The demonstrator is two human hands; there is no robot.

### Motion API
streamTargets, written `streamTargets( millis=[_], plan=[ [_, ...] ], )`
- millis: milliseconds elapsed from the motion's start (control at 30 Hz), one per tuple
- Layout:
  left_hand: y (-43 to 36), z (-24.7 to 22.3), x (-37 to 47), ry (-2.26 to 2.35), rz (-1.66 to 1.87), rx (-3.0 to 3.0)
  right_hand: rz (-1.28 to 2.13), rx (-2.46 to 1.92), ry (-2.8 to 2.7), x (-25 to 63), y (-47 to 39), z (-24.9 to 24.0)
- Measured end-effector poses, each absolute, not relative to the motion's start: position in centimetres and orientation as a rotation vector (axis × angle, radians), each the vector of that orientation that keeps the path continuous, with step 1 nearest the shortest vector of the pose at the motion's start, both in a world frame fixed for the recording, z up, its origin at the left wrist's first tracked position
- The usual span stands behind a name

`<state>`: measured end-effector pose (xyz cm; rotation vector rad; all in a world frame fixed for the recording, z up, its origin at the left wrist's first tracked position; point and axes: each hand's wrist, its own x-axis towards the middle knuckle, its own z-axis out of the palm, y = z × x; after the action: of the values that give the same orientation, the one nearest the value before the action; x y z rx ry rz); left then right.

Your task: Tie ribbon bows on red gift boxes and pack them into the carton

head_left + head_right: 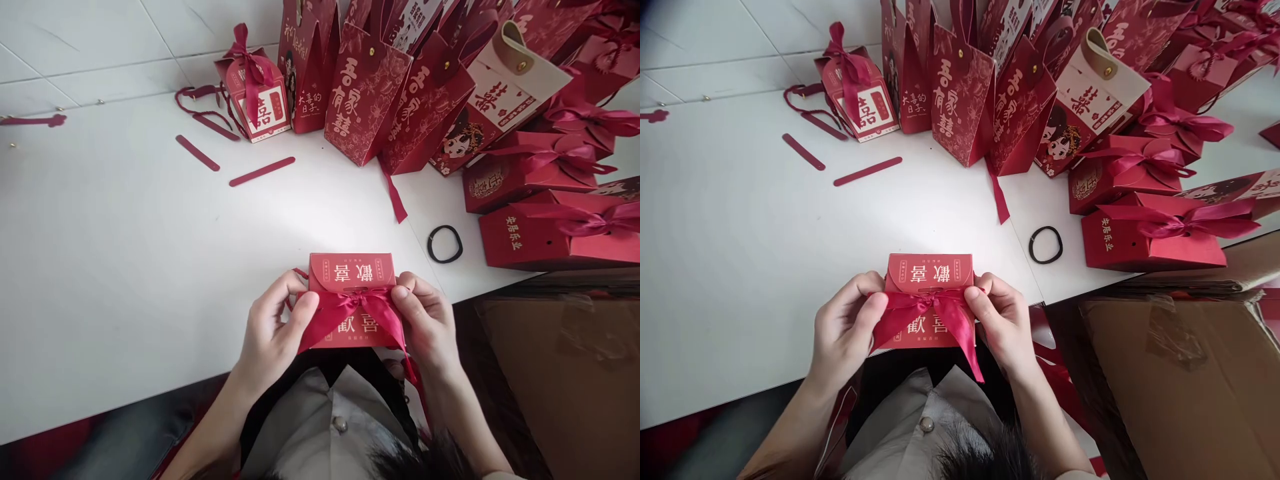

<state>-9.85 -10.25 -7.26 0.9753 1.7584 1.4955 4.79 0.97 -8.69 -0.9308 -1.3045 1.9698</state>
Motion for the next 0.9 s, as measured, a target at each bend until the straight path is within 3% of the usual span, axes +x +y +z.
streamTargets(
  millis=[133, 267, 400, 667, 900],
  plan=[
    [-10.8, -4.9, -11.0, 1.746, 1.206, 1.055, 1.842, -0.935, -1.630, 5.6, 1.9, -7.9],
    [-10.8, -3.5, -10.7, 2.019, 0.985, 1.166, 1.379, -0.945, -1.792, 6.1, 2.6, -6.5],
    [-10.6, -3.5, -10.2, 2.060, 0.984, 1.390, 1.027, -0.732, -2.267, 5.4, 2.8, -4.4],
    [-10.2, -4.5, -10.8, 2.066, 1.072, 2.102, 0.921, -0.553, -2.506, 4.1, 2.5, -4.0],
    [-9.3, -4.9, -12.0, 2.036, 1.179, 2.170, 0.966, -0.588, -2.471, 4.0, 2.1, -4.4]
  ],
)
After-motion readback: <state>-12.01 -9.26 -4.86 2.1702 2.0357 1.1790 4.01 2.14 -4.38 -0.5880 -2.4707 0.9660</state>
